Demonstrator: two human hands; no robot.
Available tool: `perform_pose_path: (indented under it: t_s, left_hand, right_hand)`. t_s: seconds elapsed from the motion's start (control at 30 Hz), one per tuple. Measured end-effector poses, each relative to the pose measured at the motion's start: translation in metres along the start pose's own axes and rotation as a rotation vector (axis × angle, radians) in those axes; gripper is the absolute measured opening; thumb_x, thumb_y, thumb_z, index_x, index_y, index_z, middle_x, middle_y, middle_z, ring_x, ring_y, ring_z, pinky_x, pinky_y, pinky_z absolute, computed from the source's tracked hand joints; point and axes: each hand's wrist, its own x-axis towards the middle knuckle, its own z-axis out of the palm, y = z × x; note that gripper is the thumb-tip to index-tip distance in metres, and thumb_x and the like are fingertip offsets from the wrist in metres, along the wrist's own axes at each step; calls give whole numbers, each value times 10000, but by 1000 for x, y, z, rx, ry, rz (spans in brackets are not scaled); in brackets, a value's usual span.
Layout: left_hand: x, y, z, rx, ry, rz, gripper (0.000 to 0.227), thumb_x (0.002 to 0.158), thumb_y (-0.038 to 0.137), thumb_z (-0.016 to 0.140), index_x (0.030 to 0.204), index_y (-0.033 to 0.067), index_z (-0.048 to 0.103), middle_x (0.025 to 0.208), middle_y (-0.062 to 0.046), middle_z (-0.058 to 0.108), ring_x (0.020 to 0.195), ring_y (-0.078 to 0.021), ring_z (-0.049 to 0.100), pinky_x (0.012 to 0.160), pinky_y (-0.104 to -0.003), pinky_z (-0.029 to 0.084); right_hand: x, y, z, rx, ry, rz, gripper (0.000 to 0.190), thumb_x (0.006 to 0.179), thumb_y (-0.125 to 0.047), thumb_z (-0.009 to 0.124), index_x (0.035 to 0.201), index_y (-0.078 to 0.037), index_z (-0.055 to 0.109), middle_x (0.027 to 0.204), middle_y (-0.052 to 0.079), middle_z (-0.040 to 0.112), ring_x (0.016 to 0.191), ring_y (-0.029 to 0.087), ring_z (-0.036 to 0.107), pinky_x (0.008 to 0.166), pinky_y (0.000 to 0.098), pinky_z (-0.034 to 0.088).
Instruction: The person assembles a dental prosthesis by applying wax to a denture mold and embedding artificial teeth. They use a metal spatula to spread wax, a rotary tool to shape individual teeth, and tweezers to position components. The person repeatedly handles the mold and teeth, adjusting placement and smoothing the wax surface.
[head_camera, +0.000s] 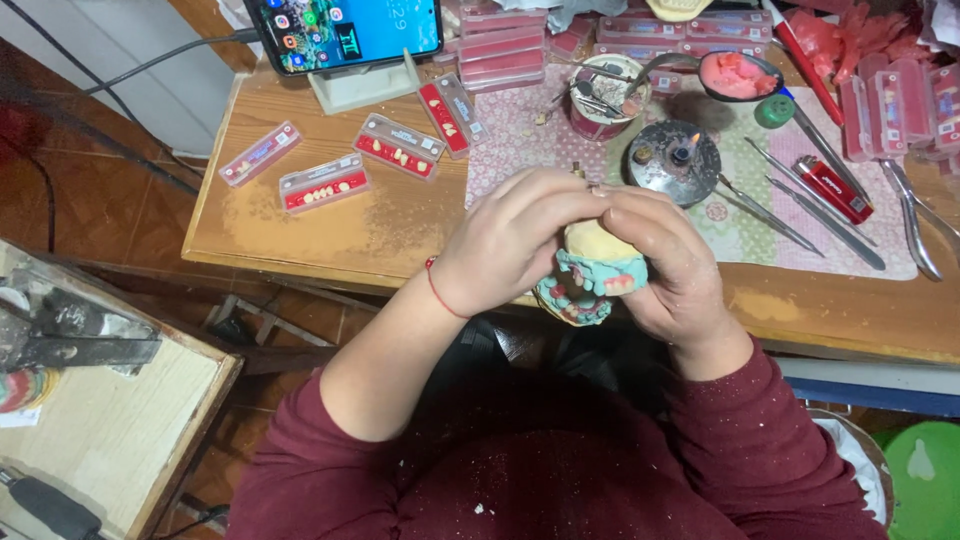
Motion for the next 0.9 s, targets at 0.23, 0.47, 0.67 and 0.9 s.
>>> perform_pose_path:
  t_s: [0.23, 0.47, 0.67, 0.9]
  left_hand:
    - [-26, 18, -4, -189, 248, 36, 296, 872, 5, 803, 1069, 94, 601, 1206, -117, 602, 1249, -331, 641, 1061, -442, 563]
    - [-27, 20, 4, -53, 248, 60, 188, 829, 47, 872, 961, 83, 743, 1152, -95, 696, 1180, -310, 710, 962, -384, 625]
    - [-30, 20, 14, -42, 292, 21, 215, 850, -24, 826, 1006, 106, 755, 1155, -67, 706, 1174, -290, 737, 979, -350, 642]
    - [-33, 20, 21, -203, 317, -60, 234, 881, -50, 827, 1034, 102, 737, 1180, -68, 673, 1241, -297, 702, 1010, -346, 626]
  right_hand:
    - [0, -5, 6, -34, 27, 37, 415, 971, -77, 725, 1350, -53, 557, 1367, 175, 629, 1263, 353, 628, 1101, 427, 503]
    - [-3, -5, 11, -1, 42, 70, 414, 1030, -180, 666, 1399, -42, 539, 1397, 180, 620, 1281, 321, 616, 1123, 413, 493]
    - [-7, -4, 13, -33, 57, 89, 392, 1083, -214, 640, 1425, -59, 525, 1353, 178, 626, 1284, 313, 622, 1135, 413, 498]
    - [-9, -2, 15, -65, 81, 99, 371, 1109, -193, 612, 1442, -63, 516, 1355, 177, 624, 1298, 318, 618, 1152, 420, 495]
